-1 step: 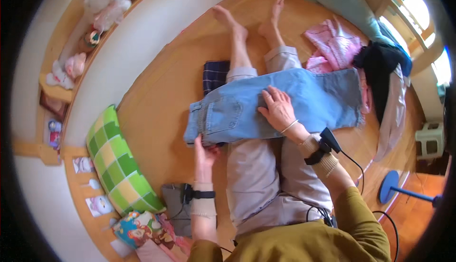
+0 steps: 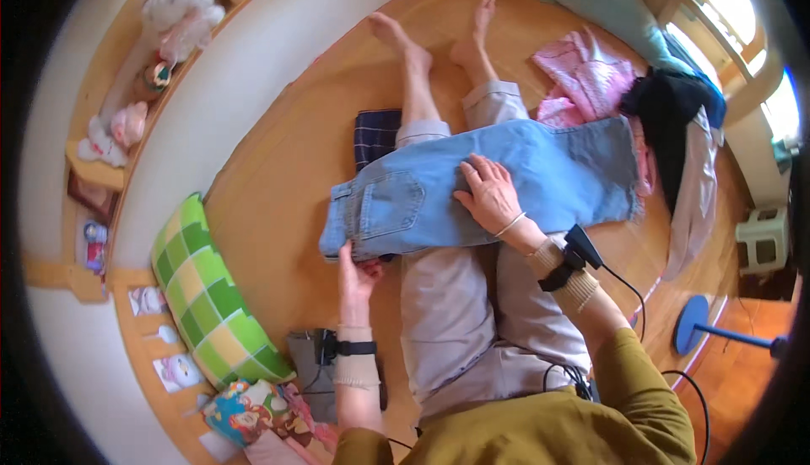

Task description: The recorder folds various items of clothing, including shorts, a skirt, and a t-shirt, while sitting on the floor.

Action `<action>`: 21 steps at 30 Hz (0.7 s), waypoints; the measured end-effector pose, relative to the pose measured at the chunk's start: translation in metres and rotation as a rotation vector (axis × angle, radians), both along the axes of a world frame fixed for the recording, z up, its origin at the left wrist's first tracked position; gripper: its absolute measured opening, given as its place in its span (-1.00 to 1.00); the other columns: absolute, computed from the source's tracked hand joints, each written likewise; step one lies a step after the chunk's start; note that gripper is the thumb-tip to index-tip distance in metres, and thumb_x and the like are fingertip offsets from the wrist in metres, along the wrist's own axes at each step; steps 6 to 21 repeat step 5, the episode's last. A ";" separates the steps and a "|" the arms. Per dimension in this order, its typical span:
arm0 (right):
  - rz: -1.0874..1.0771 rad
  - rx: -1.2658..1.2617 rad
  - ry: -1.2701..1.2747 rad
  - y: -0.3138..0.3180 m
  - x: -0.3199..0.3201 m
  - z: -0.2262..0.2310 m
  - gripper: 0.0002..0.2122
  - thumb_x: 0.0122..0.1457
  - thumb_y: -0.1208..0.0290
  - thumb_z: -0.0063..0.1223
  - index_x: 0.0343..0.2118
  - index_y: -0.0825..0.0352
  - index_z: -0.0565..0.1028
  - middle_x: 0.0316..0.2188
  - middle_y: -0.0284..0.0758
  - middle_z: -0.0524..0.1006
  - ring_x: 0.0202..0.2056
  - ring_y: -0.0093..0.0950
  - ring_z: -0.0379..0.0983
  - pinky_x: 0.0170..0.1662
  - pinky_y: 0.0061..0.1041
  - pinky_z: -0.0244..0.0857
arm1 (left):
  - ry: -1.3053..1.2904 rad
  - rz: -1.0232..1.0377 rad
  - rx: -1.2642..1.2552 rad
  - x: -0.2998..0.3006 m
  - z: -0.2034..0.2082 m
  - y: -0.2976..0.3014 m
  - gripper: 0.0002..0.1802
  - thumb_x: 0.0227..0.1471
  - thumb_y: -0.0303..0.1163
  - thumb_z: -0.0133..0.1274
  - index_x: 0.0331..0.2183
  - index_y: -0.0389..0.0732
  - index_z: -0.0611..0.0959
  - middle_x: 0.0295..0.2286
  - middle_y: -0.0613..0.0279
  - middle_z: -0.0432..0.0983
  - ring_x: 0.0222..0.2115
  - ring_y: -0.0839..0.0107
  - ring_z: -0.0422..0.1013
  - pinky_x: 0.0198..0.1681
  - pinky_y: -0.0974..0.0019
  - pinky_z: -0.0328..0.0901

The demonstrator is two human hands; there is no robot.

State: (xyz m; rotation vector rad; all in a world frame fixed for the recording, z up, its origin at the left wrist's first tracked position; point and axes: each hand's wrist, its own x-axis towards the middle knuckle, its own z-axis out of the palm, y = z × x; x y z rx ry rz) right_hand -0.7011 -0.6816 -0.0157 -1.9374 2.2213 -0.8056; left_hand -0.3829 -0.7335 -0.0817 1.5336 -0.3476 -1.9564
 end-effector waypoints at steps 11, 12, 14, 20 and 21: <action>-0.033 0.009 -0.032 0.005 -0.005 -0.005 -0.52 -0.04 0.19 0.08 -0.05 0.33 0.34 0.04 -0.11 0.26 0.08 -0.20 0.15 0.13 -0.24 -0.02 | 0.140 0.136 0.072 -0.020 0.037 -0.006 -0.12 -0.25 0.34 -0.02 0.01 -0.01 0.23 -0.09 0.18 0.16 -0.13 0.24 0.14 -0.10 -0.02 0.15; -0.033 0.009 -0.032 0.005 -0.005 -0.005 -0.52 -0.04 0.19 0.08 -0.05 0.33 0.34 0.04 -0.11 0.26 0.08 -0.20 0.15 0.13 -0.24 -0.02 | 0.140 0.136 0.072 -0.020 0.037 -0.006 -0.12 -0.25 0.34 -0.02 0.01 -0.01 0.23 -0.09 0.18 0.16 -0.13 0.24 0.14 -0.10 -0.02 0.15; -0.033 0.009 -0.032 0.005 -0.005 -0.005 -0.52 -0.04 0.19 0.08 -0.05 0.33 0.34 0.04 -0.11 0.26 0.08 -0.20 0.15 0.13 -0.24 -0.02 | 0.140 0.136 0.072 -0.020 0.037 -0.006 -0.12 -0.25 0.34 -0.02 0.01 -0.01 0.23 -0.09 0.18 0.16 -0.13 0.24 0.14 -0.10 -0.02 0.15; -0.033 0.009 -0.032 0.005 -0.005 -0.005 -0.52 -0.04 0.19 0.08 -0.05 0.33 0.34 0.04 -0.11 0.26 0.08 -0.20 0.15 0.13 -0.24 -0.02 | 0.140 0.136 0.072 -0.020 0.037 -0.006 -0.12 -0.25 0.34 -0.02 0.01 -0.01 0.23 -0.09 0.18 0.16 -0.13 0.24 0.14 -0.10 -0.02 0.15; -0.033 0.009 -0.032 0.005 -0.005 -0.005 -0.52 -0.04 0.19 0.08 -0.05 0.33 0.34 0.04 -0.11 0.26 0.08 -0.20 0.15 0.13 -0.24 -0.02 | 0.140 0.136 0.072 -0.020 0.037 -0.006 -0.12 -0.25 0.34 -0.02 0.01 -0.01 0.23 -0.09 0.18 0.16 -0.13 0.24 0.14 -0.10 -0.02 0.15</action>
